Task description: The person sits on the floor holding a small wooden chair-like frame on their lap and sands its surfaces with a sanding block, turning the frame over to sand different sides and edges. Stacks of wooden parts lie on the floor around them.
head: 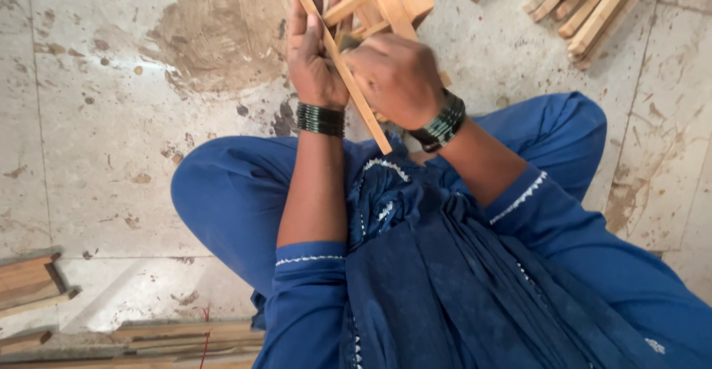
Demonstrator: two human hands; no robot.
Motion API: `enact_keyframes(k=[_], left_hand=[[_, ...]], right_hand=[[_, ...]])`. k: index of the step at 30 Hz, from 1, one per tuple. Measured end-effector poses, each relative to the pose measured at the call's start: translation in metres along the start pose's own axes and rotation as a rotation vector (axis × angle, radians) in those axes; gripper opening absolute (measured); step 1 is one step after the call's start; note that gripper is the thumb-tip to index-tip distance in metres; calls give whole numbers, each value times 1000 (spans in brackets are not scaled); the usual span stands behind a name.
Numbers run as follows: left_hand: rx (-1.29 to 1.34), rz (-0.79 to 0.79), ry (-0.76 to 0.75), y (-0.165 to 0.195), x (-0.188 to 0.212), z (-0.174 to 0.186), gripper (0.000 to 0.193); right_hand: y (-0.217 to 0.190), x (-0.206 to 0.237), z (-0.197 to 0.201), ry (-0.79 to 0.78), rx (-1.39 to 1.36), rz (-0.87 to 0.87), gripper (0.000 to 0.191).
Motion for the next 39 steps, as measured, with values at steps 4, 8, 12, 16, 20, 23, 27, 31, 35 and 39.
enact_keyframes(k=[4,8,12,16,20,23,27,31,35,39], left_hand=[[-92,-13,55,-2,0,6,52],[-104,-17,21,-3,-2,12,51],[-135,-27,31,-3,-2,22,50],[-136,-69,12,-9,-3,19,50],[-96,-61,4,-8,-2,10,52],[-110,-73,-13,-3,3,5,52],[-181,-127,49,0,5,7,50],[-226,-155,72,0,3,8,48],[-178,-139,30,8,3,8,46],[-255,-151,56,8,3,14,47]], right_hand=[[24,-21,12,91,186,22,5],[24,-37,-26,-29,354,50,6],[11,-33,-46,-55,131,26,12],[20,-31,-35,18,268,66,13],[30,-28,-38,-112,238,10,13],[13,-19,-22,-124,52,126,9],[29,6,29,-129,114,-31,12],[18,26,34,-175,282,-76,14],[-26,35,8,-154,113,35,16],[-10,33,10,-197,186,-15,11]])
Point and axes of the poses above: each hand's wrist, its own x-axis away from the middle knuckle, its own z-axis out of the back of the hand, y = z × x, the point moved 8 cm from there along -x, towards the middle knuckle, and after that the axes turned 10 degrees about y, right-handed, at the moved point
